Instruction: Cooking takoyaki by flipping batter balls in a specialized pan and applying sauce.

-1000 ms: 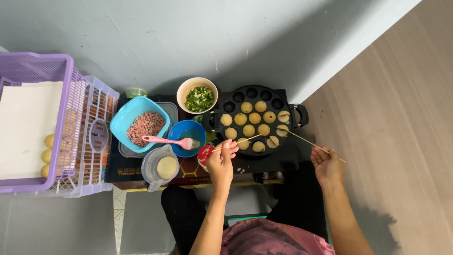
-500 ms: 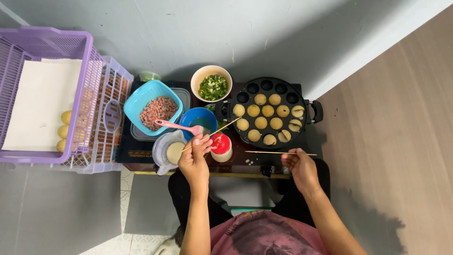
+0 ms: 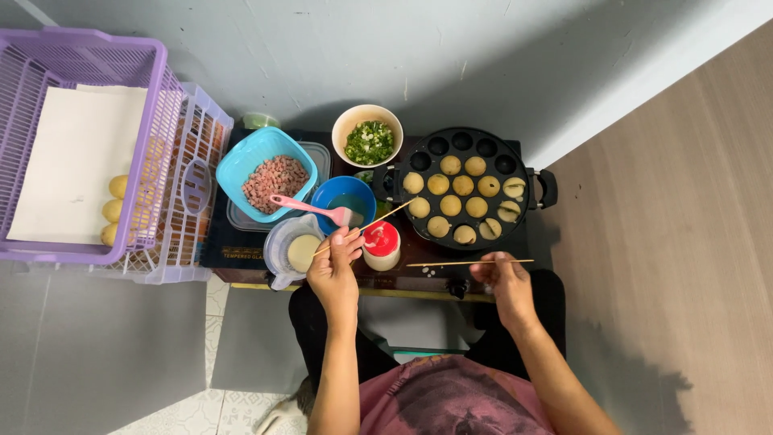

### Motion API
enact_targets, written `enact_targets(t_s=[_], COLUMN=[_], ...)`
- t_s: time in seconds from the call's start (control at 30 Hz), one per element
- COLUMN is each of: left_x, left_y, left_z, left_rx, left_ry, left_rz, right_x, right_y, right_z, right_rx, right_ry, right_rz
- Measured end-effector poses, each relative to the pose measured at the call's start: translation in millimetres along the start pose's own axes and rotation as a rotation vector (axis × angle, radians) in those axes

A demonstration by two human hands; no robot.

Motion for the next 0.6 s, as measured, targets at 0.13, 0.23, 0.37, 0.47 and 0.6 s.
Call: enact_targets(t_s=[0.13,0.23,0.37,0.47,0.6], left_x=[0.9,4.0,9.7,17.7,30.2], left_y=[-1.6,-4.6,-15.3,-20.8,-24.4], left_z=[4.7,12.7,27.0,33.7,29.5], left_rx=[0.008,0.033,0.083,0.124,0.199], left_ry=[0.007,0.011,0.044,0.060,0.082], left_rz=[-0.004,-0.008,-0.015,-0.022,-0.054], right_x=[6.8,4.9,-0.1,-4.9,15.9], right_y=[15.5,32.9,45.5,48.8,28.4], right_z=[-36.3,-64.2,-86.5,-90.6,-63.2], right_rx=[-0.098,-0.166,-0.224,-0.203,-0.072], right_ry=[0.073,0.080,0.106,0.145,0.245], right_rz=[-0.002,-0.019,-0.029,-0.027,-0.011])
Point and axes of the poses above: each hand's wrist, its own y-axis towards the middle knuckle, its own z-axis out of the palm, x = y × z, the point moved 2 cm from there along y, towards the middle knuckle, and after that the axes turned 10 degrees about -y, right-handed, at the moved point
